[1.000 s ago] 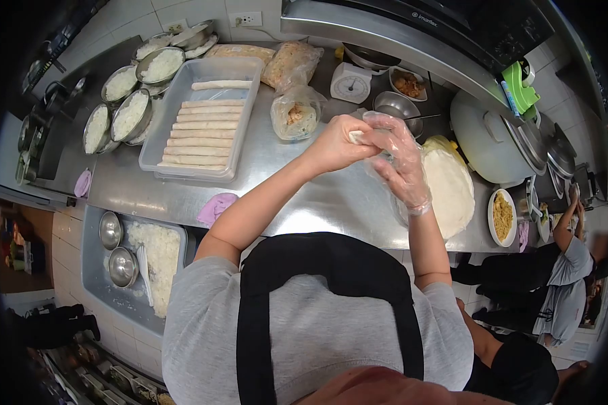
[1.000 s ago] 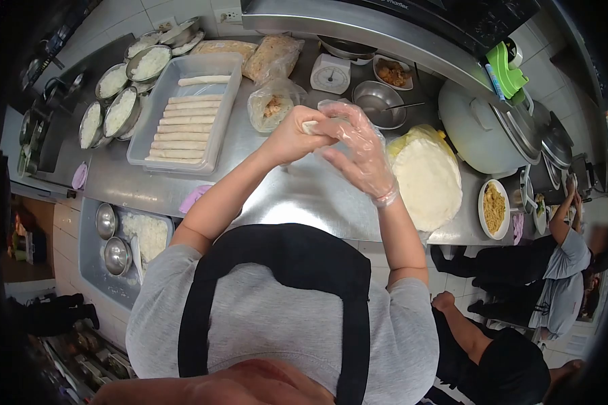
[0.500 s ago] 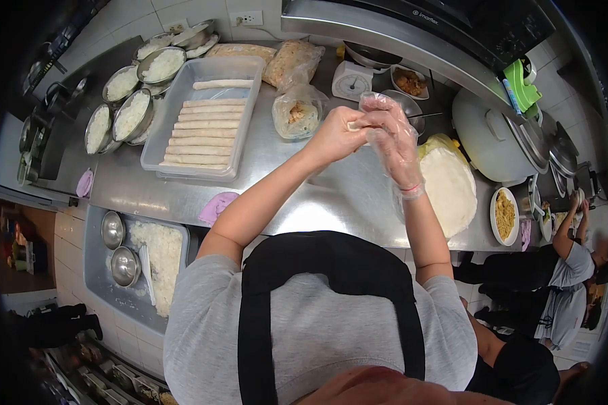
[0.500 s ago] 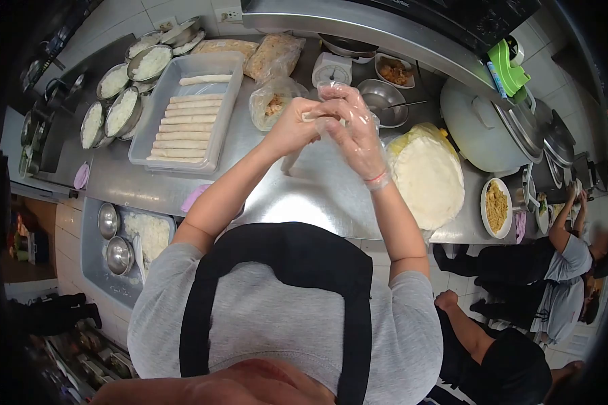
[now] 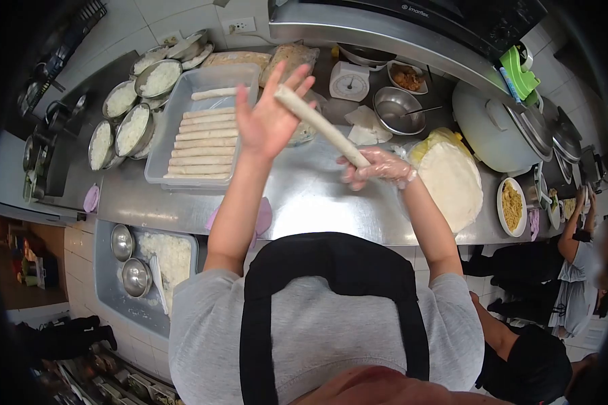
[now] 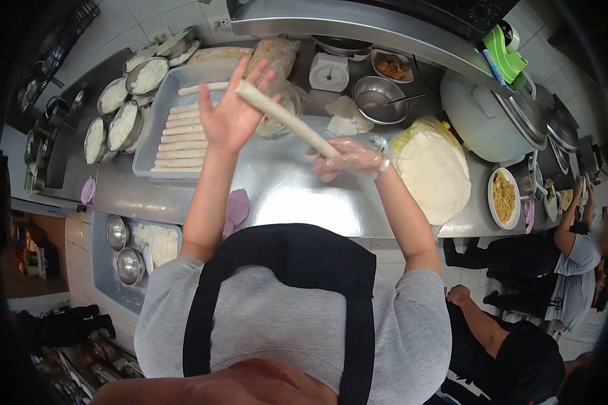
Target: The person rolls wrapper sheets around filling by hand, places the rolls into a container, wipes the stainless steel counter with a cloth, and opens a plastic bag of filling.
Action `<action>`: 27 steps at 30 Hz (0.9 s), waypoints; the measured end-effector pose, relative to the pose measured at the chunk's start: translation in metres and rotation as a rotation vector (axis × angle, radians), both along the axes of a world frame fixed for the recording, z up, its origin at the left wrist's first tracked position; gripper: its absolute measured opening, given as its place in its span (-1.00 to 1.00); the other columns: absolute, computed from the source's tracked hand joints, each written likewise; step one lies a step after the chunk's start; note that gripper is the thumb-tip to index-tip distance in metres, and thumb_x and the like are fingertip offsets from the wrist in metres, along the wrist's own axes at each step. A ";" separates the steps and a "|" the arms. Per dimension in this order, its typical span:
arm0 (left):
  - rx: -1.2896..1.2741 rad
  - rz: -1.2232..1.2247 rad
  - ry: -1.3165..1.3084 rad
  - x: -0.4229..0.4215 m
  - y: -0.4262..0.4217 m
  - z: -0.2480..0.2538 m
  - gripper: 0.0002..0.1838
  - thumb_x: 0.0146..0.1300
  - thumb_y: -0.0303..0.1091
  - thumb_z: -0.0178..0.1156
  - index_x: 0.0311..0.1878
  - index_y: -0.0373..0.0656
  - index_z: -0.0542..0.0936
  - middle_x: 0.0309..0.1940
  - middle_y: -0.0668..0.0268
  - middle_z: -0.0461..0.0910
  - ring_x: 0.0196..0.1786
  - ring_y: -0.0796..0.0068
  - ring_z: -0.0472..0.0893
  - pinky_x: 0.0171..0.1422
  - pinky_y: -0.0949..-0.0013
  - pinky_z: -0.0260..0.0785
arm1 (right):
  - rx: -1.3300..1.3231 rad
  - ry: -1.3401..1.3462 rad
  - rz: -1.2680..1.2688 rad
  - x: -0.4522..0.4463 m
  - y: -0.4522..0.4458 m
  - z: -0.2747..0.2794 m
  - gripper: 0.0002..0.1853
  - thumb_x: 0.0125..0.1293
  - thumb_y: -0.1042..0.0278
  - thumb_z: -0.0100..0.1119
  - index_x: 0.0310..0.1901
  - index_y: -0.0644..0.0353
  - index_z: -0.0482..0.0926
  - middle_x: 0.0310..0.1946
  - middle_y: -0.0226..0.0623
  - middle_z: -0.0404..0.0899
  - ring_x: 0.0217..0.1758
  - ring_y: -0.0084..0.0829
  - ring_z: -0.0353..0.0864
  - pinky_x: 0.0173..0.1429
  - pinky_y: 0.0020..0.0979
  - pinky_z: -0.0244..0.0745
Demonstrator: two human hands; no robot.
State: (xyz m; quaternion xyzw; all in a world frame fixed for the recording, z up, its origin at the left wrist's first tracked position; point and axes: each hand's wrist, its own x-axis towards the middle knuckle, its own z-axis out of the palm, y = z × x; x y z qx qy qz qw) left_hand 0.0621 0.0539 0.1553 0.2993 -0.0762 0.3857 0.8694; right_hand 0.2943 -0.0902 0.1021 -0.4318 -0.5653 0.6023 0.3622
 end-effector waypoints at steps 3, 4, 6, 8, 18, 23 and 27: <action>-0.175 -0.151 0.010 -0.031 -0.013 -0.026 0.07 0.09 0.42 0.02 0.44 -0.23 0.01 0.39 -0.12 0.00 0.44 0.05 0.07 0.44 0.15 0.04 | -0.075 0.021 -0.174 0.017 -0.003 0.032 -0.58 0.15 0.33 0.29 0.05 0.24 0.52 -0.26 -0.27 0.64 -0.30 -0.51 0.61 -0.30 -0.53 0.55; -0.209 -0.271 0.056 -0.036 -0.017 -0.046 0.12 0.06 0.46 0.01 0.45 -0.23 -0.05 0.45 -0.14 -0.17 0.51 0.04 -0.08 0.51 0.11 -0.06 | 0.002 -0.052 -0.292 0.023 -0.001 0.051 -0.64 0.11 0.42 0.32 -0.03 0.25 0.58 -0.32 -0.29 0.65 -0.40 -0.55 0.60 -0.42 -0.60 0.53; -0.352 -0.530 0.073 -0.042 -0.028 -0.083 0.15 0.03 0.41 0.11 0.45 -0.25 -0.07 0.43 -0.16 -0.10 0.46 -0.02 0.05 0.50 0.10 -0.02 | 0.074 -0.070 -0.204 0.036 0.008 0.077 -0.78 0.09 0.49 0.29 -0.18 0.27 0.65 -0.35 -0.32 0.65 -0.42 -0.58 0.57 -0.40 -0.60 0.50; -0.058 -0.735 0.242 -0.032 -0.035 -0.105 -0.05 0.07 0.17 0.28 0.33 -0.33 0.20 0.21 -0.14 0.33 0.24 0.07 0.43 0.33 0.16 0.26 | 0.065 -0.223 -0.164 0.028 0.017 0.106 -0.79 0.10 0.47 0.26 -0.20 0.26 0.66 -0.36 -0.35 0.64 -0.40 -0.58 0.56 -0.31 -0.56 0.50; 0.450 -0.168 0.483 0.044 -0.051 -0.036 -0.75 0.16 -0.28 0.27 -0.23 -0.26 0.52 -0.51 0.34 0.54 -0.59 0.65 0.50 -0.44 0.51 0.40 | 0.706 -0.540 -0.500 -0.059 -0.001 0.124 -0.76 0.07 0.43 0.27 -0.19 0.27 0.60 -0.24 -0.25 0.59 -0.26 -0.39 0.60 -0.07 -0.36 0.49; 0.483 0.278 0.461 0.058 -0.064 -0.009 -0.88 0.16 -0.42 0.24 -0.29 -0.25 0.55 -0.59 0.43 0.52 -0.56 0.76 0.46 -0.49 0.61 0.32 | 1.086 -0.745 -0.629 -0.064 -0.034 0.083 -0.56 -0.03 0.64 0.25 -0.03 0.13 0.59 -0.05 -0.19 0.56 0.03 -0.19 0.54 0.10 -0.25 0.45; 0.607 0.291 0.555 0.056 -0.062 -0.002 -0.90 0.12 -0.52 0.18 -0.26 -0.22 0.57 -0.54 0.43 0.55 -0.50 0.75 0.48 -0.45 0.59 0.36 | 1.115 -0.830 -0.692 -0.076 -0.036 0.072 -0.51 -0.02 0.59 0.28 0.04 0.12 0.57 0.10 -0.19 0.49 0.18 -0.12 0.43 0.24 -0.18 0.31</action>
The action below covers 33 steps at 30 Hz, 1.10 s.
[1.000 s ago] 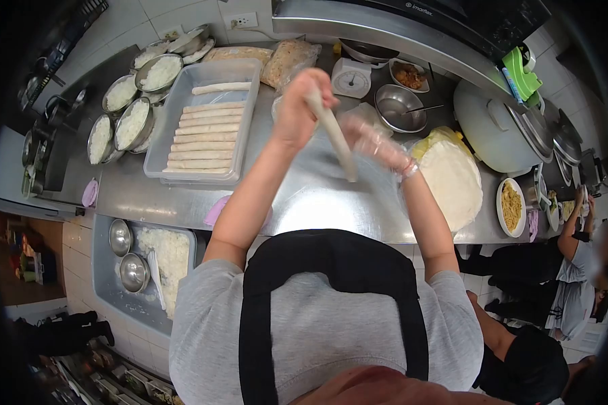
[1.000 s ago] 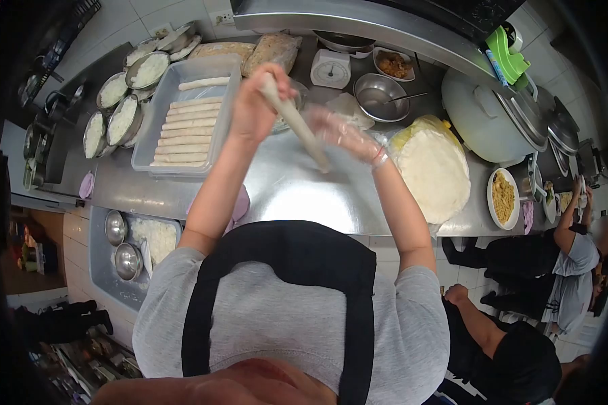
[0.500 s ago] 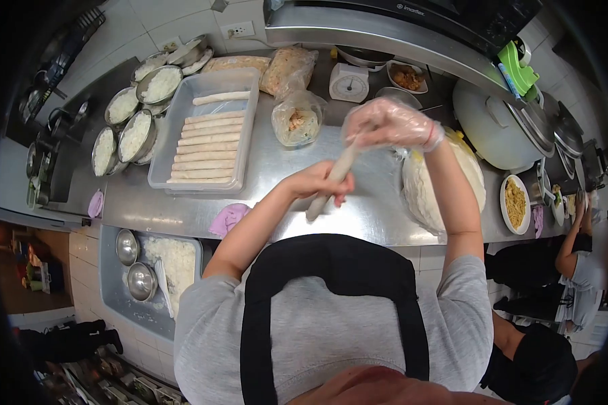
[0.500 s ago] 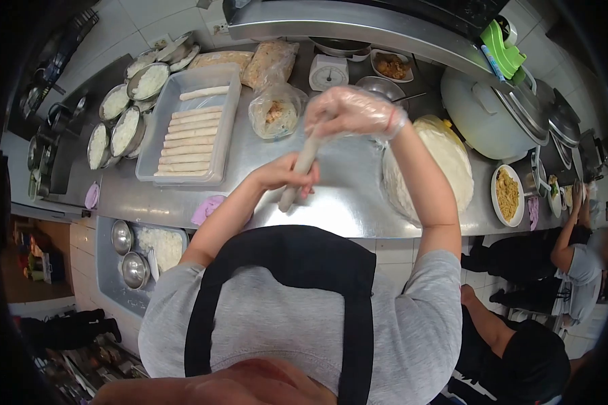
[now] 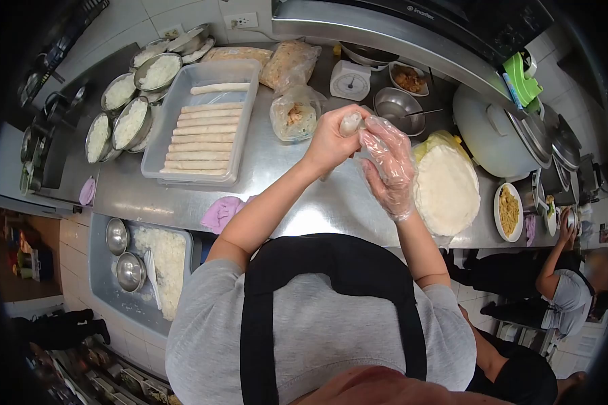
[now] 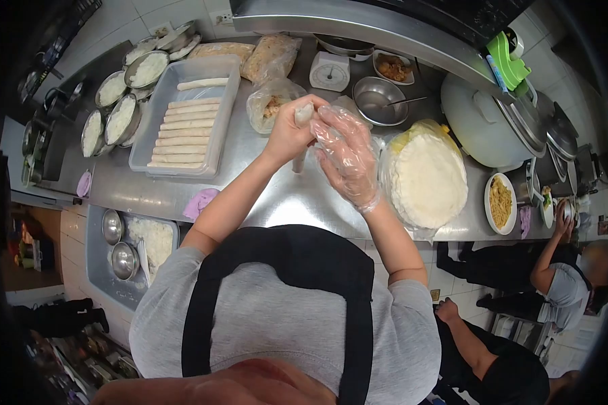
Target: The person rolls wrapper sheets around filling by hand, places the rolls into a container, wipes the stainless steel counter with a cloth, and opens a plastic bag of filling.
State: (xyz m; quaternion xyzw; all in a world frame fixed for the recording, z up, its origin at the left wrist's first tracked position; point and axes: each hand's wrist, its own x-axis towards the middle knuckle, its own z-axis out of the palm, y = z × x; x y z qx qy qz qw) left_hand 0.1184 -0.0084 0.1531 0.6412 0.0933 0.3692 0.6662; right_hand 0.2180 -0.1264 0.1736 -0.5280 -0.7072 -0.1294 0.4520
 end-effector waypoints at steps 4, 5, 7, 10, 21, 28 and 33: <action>0.136 0.009 -0.062 0.004 -0.004 -0.002 -0.90 0.12 -0.52 0.18 -0.28 -0.26 0.54 -0.44 0.47 0.58 -0.39 0.74 0.50 -0.34 0.58 0.37 | 0.029 -0.067 -0.015 0.005 0.008 -0.004 -0.54 0.00 0.51 0.30 0.02 0.12 0.58 0.08 -0.20 0.50 0.15 -0.13 0.44 0.23 -0.16 0.29; 0.114 0.016 -0.096 0.003 -0.007 0.002 -0.90 0.10 -0.51 0.18 -0.29 -0.28 0.55 -0.44 0.47 0.58 -0.39 0.72 0.50 -0.31 0.55 0.37 | 0.041 -0.075 -0.019 0.005 0.011 -0.003 -0.59 0.03 0.45 0.29 -0.01 0.12 0.58 0.05 -0.21 0.51 0.13 -0.14 0.45 0.22 -0.16 0.28; 0.091 0.027 -0.130 0.001 -0.005 0.002 -0.90 0.08 -0.51 0.18 -0.31 -0.29 0.56 -0.45 0.48 0.58 -0.38 0.70 0.51 -0.29 0.53 0.38 | 0.051 -0.082 -0.020 0.002 0.016 0.002 -0.64 0.06 0.40 0.28 -0.04 0.13 0.59 0.03 -0.21 0.51 0.11 -0.14 0.45 0.21 -0.15 0.27; 0.103 -0.102 -0.013 0.001 0.005 -0.013 -0.90 0.07 -0.49 0.18 -0.33 -0.29 0.59 -0.46 0.47 0.58 -0.37 0.70 0.51 -0.28 0.51 0.39 | -0.065 -0.106 -0.074 0.000 0.023 0.014 -0.70 0.11 0.29 0.24 -0.10 0.14 0.59 -0.01 -0.21 0.51 0.10 -0.13 0.44 0.19 -0.15 0.27; -0.119 -0.251 -0.026 -0.009 0.008 0.001 -0.96 0.10 -0.49 0.20 -0.41 -0.20 0.63 -0.66 0.47 0.50 -0.61 0.74 0.44 -0.59 0.60 0.25 | -0.016 0.339 0.245 0.010 0.030 -0.003 -0.59 0.19 -0.02 0.11 -0.13 0.17 0.62 0.01 -0.08 0.48 0.10 -0.13 0.46 0.18 -0.19 0.34; -0.061 -0.302 -0.132 0.002 0.002 -0.004 -0.97 0.03 -0.49 0.24 -0.43 -0.21 0.63 -0.63 0.48 0.51 -0.57 0.77 0.42 -0.52 0.60 0.27 | -0.183 -0.183 0.207 0.026 0.039 0.026 -0.62 0.13 0.05 0.21 -0.13 0.15 0.61 -0.02 -0.19 0.49 0.11 -0.19 0.45 0.17 -0.20 0.33; 0.063 0.079 0.001 -0.003 0.011 0.007 -0.59 0.05 -0.53 0.29 0.01 -0.22 0.48 -0.36 0.46 0.49 -0.30 0.72 0.47 -0.20 0.56 0.37 | -0.062 0.839 0.268 -0.003 0.048 -0.041 -0.62 0.19 0.22 0.16 -0.03 0.29 0.52 -0.03 -0.26 0.49 0.11 -0.35 0.42 0.10 -0.30 0.36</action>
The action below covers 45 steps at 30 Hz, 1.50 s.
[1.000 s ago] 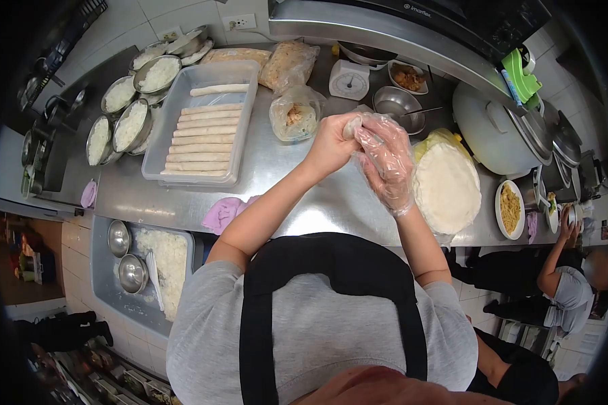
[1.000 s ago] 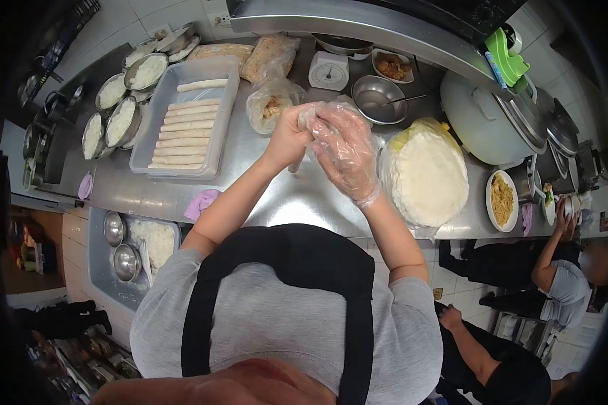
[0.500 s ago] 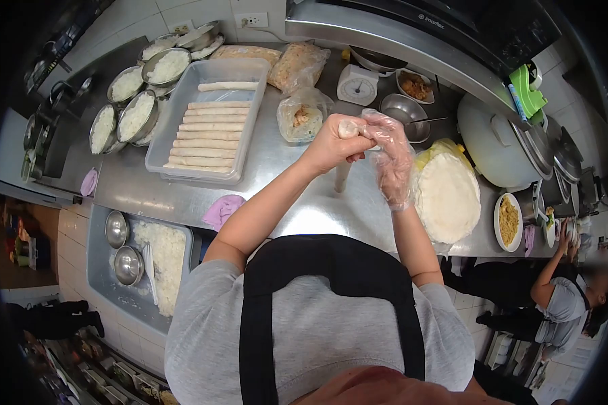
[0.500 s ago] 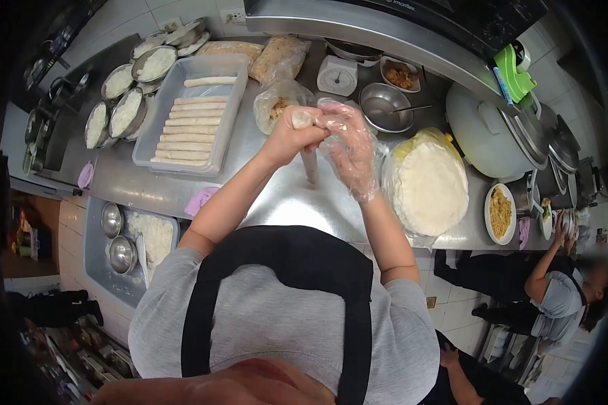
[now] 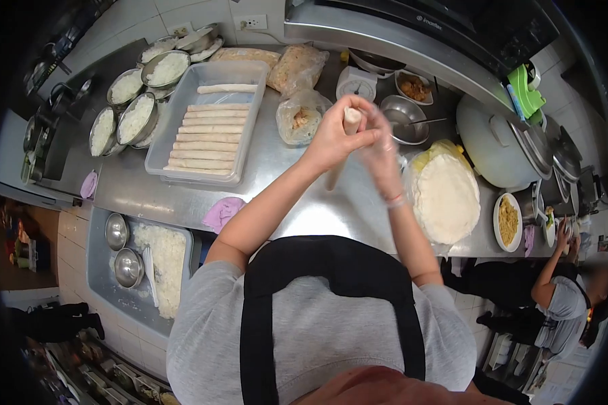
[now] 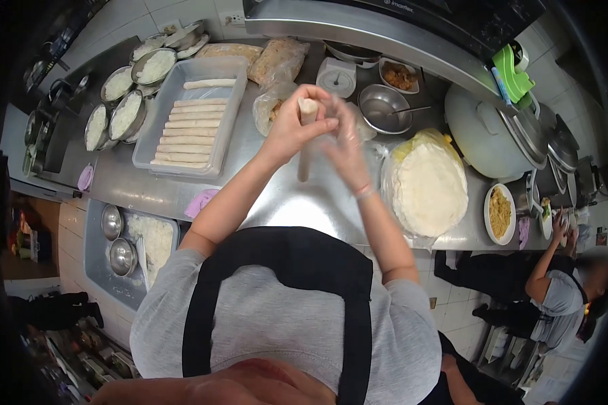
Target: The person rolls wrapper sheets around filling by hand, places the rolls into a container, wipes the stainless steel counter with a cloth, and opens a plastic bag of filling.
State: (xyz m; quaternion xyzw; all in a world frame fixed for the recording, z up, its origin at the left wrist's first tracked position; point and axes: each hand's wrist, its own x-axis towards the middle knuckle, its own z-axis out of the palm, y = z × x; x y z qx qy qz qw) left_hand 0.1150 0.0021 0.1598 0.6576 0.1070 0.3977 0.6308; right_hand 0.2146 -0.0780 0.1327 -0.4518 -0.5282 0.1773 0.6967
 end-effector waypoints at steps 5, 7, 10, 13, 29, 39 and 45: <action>-0.146 -0.133 -0.139 -0.005 -0.006 0.020 -0.53 0.13 -0.46 0.28 0.10 -0.21 0.36 -0.17 0.34 0.46 -0.23 0.63 0.49 -0.08 0.52 0.41 | -0.432 0.157 0.481 0.011 -0.016 -0.031 -0.59 0.31 0.11 0.03 -0.03 0.33 0.49 -0.28 -0.27 0.53 -0.16 -0.46 0.51 -0.05 -0.46 0.40; -0.391 -0.419 -0.126 -0.004 -0.001 0.021 -0.71 0.19 -0.32 0.27 -0.11 -0.20 0.44 -0.32 0.36 0.50 -0.37 0.61 0.49 -0.16 0.50 0.44 | -0.448 0.342 0.705 0.014 -0.019 -0.036 -0.59 0.32 0.09 0.02 -0.05 0.32 0.50 -0.32 -0.28 0.53 -0.23 -0.47 0.51 -0.07 -0.47 0.39; -0.475 -0.618 -0.180 -0.005 0.006 -0.001 -0.84 0.18 -0.35 0.29 -0.31 -0.16 0.50 -0.47 0.38 0.54 -0.45 0.63 0.56 -0.43 0.60 0.38 | -0.469 0.479 0.769 0.014 -0.022 -0.028 -0.66 0.31 0.15 0.05 -0.11 0.30 0.53 -0.33 -0.27 0.54 -0.23 -0.42 0.52 -0.06 -0.42 0.41; -0.346 -0.380 -0.049 -0.008 0.003 0.000 -0.78 0.16 -0.37 0.29 -0.52 -0.12 0.45 -0.64 0.49 0.44 -0.57 0.71 0.45 -0.49 0.61 0.30 | -0.210 -0.208 0.018 0.016 -0.030 0.011 -0.73 0.24 0.28 0.11 -0.11 0.25 0.56 -0.22 -0.24 0.54 -0.11 -0.33 0.52 0.02 -0.33 0.43; 0.101 -0.080 0.266 -0.006 -0.003 -0.001 -0.83 0.00 -0.35 0.29 -0.44 -0.28 0.64 -0.69 0.34 0.52 -0.59 0.67 0.48 -0.52 0.47 0.30 | 0.051 -0.747 -0.028 0.017 -0.012 0.046 -0.72 0.12 0.18 0.24 -0.20 0.17 0.56 -0.12 -0.21 0.48 0.02 -0.20 0.45 0.08 -0.24 0.37; 0.055 -0.180 0.200 -0.014 -0.004 0.013 -0.86 0.05 -0.39 0.23 -0.53 -0.25 0.60 -0.71 0.40 0.48 -0.63 0.70 0.44 -0.58 0.54 0.26 | 0.057 -0.581 0.092 0.016 -0.018 0.048 -0.72 0.17 0.18 0.18 -0.18 0.16 0.65 -0.07 -0.14 0.46 0.07 -0.23 0.48 0.10 -0.28 0.41; 0.270 -0.210 0.119 -0.009 0.001 0.003 -0.90 0.02 -0.44 0.22 -0.37 -0.20 0.66 -0.62 0.50 0.50 -0.59 0.76 0.42 -0.55 0.59 0.24 | 0.032 -0.726 -0.045 0.011 -0.013 0.050 -0.66 0.20 0.07 0.13 -0.22 0.20 0.61 -0.07 -0.12 0.47 0.06 -0.19 0.47 0.14 -0.22 0.37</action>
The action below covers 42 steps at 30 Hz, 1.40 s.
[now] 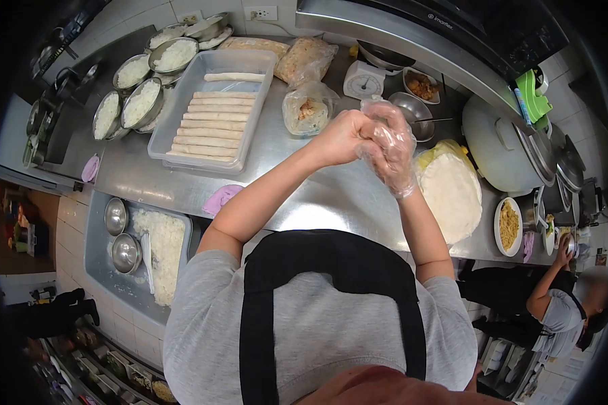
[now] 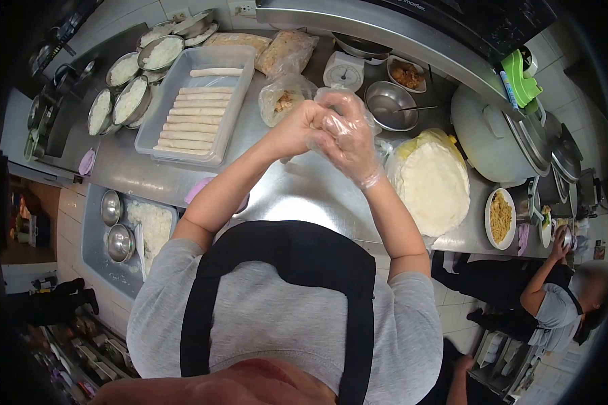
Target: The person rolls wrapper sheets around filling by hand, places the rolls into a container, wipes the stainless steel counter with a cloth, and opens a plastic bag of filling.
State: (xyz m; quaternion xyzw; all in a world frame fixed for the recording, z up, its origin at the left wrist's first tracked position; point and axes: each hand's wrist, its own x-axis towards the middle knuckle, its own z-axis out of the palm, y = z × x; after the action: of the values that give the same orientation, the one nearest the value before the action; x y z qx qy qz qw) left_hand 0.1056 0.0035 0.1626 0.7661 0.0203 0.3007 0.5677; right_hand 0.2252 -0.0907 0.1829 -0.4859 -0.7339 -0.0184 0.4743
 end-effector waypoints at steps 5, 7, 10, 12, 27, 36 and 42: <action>-0.232 0.163 0.082 -0.007 -0.007 0.015 -0.87 0.04 -0.38 0.25 -0.41 -0.27 0.63 -0.67 0.42 0.50 -0.56 0.69 0.43 -0.48 0.50 0.28 | 0.050 0.349 0.152 0.008 0.009 -0.016 -0.50 0.27 -0.14 0.00 -0.19 0.22 0.61 -0.04 -0.09 0.50 0.10 -0.18 0.47 0.19 -0.21 0.34; -0.225 0.151 0.073 -0.008 -0.005 0.015 -0.87 0.03 -0.39 0.27 -0.41 -0.27 0.64 -0.66 0.43 0.50 -0.55 0.70 0.44 -0.47 0.49 0.29 | 0.026 0.347 0.173 0.005 0.002 -0.015 -0.45 0.27 -0.20 -0.05 -0.17 0.21 0.61 -0.01 -0.06 0.51 0.13 -0.14 0.46 0.21 -0.21 0.34; -0.194 0.125 0.070 -0.007 -0.006 0.011 -0.86 0.00 -0.40 0.30 -0.40 -0.27 0.65 -0.66 0.43 0.50 -0.54 0.71 0.45 -0.45 0.49 0.30 | -0.038 0.243 0.145 0.005 -0.005 -0.002 -0.52 0.28 -0.13 0.00 -0.15 0.17 0.62 0.01 -0.08 0.50 0.14 -0.16 0.47 0.23 -0.21 0.34; -0.172 0.118 0.067 -0.004 -0.007 0.006 -0.86 -0.01 -0.40 0.31 -0.40 -0.27 0.65 -0.66 0.43 0.50 -0.54 0.72 0.45 -0.45 0.50 0.30 | -0.074 0.192 0.147 0.006 -0.006 0.006 -0.55 0.28 -0.10 0.01 -0.16 0.16 0.62 0.01 -0.10 0.51 0.14 -0.17 0.47 0.22 -0.21 0.34; -0.188 0.140 0.062 -0.021 -0.002 0.005 -0.87 0.01 -0.39 0.28 -0.39 -0.25 0.66 -0.61 0.42 0.55 -0.52 0.72 0.47 -0.47 0.54 0.31 | -0.093 0.098 0.226 -0.004 0.005 0.006 -0.60 0.22 0.00 0.10 -0.13 0.18 0.60 0.00 -0.16 0.48 0.08 -0.17 0.45 0.16 -0.24 0.31; -0.230 0.417 -0.046 -0.041 0.003 -0.002 -0.85 -0.08 -0.44 0.26 -0.39 -0.27 0.66 -0.54 0.34 0.63 -0.39 0.69 0.55 -0.27 0.48 0.39 | -0.118 0.220 0.312 -0.025 0.029 0.006 -0.73 0.15 0.18 0.20 -0.26 0.22 0.58 -0.01 -0.15 0.50 0.05 -0.11 0.48 0.15 -0.20 0.35; -0.277 0.264 -0.058 -0.054 0.013 -0.031 -0.87 -0.03 -0.55 0.19 -0.36 -0.28 0.65 -0.52 0.47 0.57 -0.41 0.76 0.47 -0.33 0.56 0.35 | -0.066 -0.494 0.146 -0.044 0.044 0.017 -0.56 0.25 -0.03 0.08 -0.18 0.25 0.59 0.05 -0.13 0.48 0.14 -0.17 0.44 0.22 -0.18 0.31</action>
State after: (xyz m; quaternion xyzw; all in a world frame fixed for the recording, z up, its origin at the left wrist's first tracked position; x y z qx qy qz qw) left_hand 0.0514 0.0168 0.1316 0.6621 0.1453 0.3890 0.6239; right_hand 0.1813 -0.0471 0.2001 -0.4278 -0.8607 -0.0782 0.2647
